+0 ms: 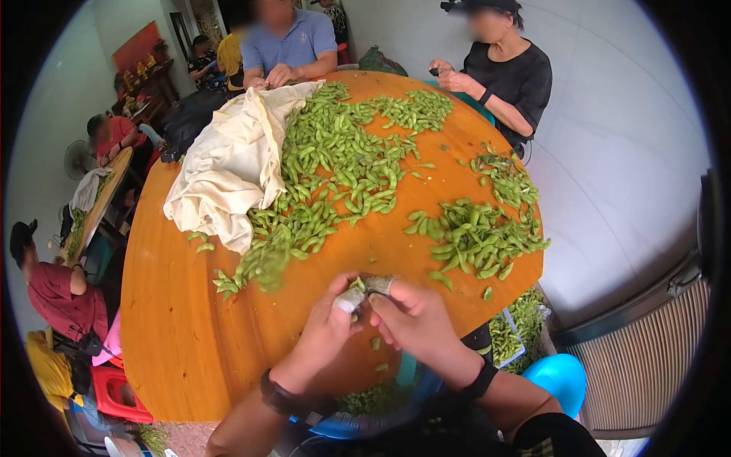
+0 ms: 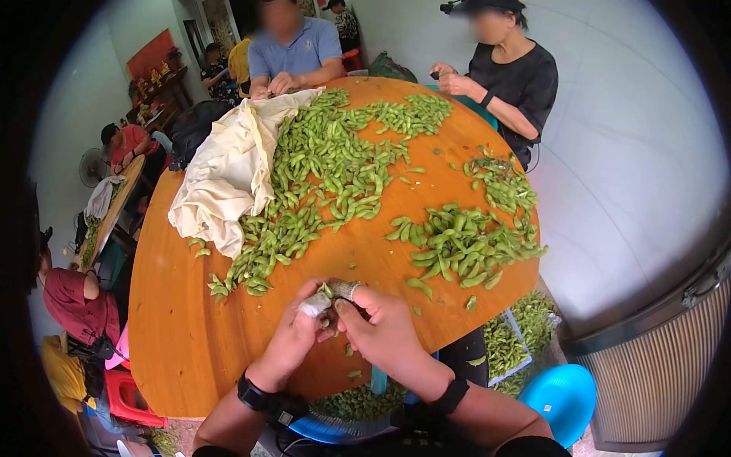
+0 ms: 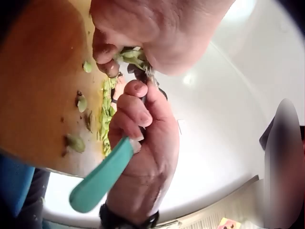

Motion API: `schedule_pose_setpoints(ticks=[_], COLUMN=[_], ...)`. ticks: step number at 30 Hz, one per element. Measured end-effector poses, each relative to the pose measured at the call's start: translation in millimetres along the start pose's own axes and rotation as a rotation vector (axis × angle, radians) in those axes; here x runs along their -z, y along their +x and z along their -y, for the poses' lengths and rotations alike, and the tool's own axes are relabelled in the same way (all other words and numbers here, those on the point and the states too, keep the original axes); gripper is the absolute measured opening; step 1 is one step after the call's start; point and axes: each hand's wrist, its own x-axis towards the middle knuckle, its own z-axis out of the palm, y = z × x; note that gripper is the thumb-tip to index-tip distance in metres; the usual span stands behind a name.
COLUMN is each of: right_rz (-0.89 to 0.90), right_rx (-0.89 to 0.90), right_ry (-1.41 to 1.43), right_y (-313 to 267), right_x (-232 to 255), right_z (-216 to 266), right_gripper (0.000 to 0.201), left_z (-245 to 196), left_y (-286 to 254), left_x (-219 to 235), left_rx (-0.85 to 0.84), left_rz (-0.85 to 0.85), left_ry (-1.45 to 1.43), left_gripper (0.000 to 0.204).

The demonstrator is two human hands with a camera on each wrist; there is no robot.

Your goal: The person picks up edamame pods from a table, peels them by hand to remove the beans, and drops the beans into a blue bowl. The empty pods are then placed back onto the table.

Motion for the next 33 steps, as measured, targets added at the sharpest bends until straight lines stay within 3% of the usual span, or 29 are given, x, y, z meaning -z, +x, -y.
schedule_pose_setpoints(ticks=[5,9,15,18,23,24,26,27,29,30,31,33], right_rz=[0.019,0.022,0.029,0.039,0.029,-0.042,-0.156,-0.196,-0.249,-0.273,-0.297,-0.294], right_rx=[0.014,-0.049,-0.029,-0.042,-0.017,-0.008,0.03,0.018,0.021,0.043,0.065,0.033], right_ry=[-0.063,0.026,0.027,0.047,0.114,0.158,0.149,0.071,-0.067,-0.235,-0.402,-0.399], right_y=[0,4,1,-1,-6,-8,-7,-6,-3,-2,-3,-6], right_x=[-1,0,-2,-3,-2,3,23,36,65,81,95,106], right_z=[-4,4,10,8,6,12,15,18,15,9,4,2], right_gripper=[0.016,0.018,0.015,0.013,0.014,0.016,0.022,0.02,0.014,0.013,0.015,0.019], left_z=[-13,-10,-12,-17,-16,-13,-6,-10,-23,-30,-32,-41], left_y=[1,4,-2,0,1,-1,-3,-4,-9,-13,-11,-3], left_x=[1,8,-1,1,5,5,7,6,3,1,5,19], left_rx=[0.188,0.143,0.128,0.199,0.189,0.186,0.062,0.06,-0.258,-0.348,-0.347,-0.246], left_rz=[0.006,0.076,-0.071,-0.112,-0.01,-0.012,-0.033,-0.033,0.025,-0.036,-0.037,-0.186], left_ry=[-0.181,-0.293,-0.253,-0.215,-0.22,-0.214,0.299,0.307,0.851,0.998,1.002,1.431], left_gripper=[0.041,0.036,0.031,0.031,0.03,0.03,0.026,0.026,0.022,0.019,0.019,0.019])
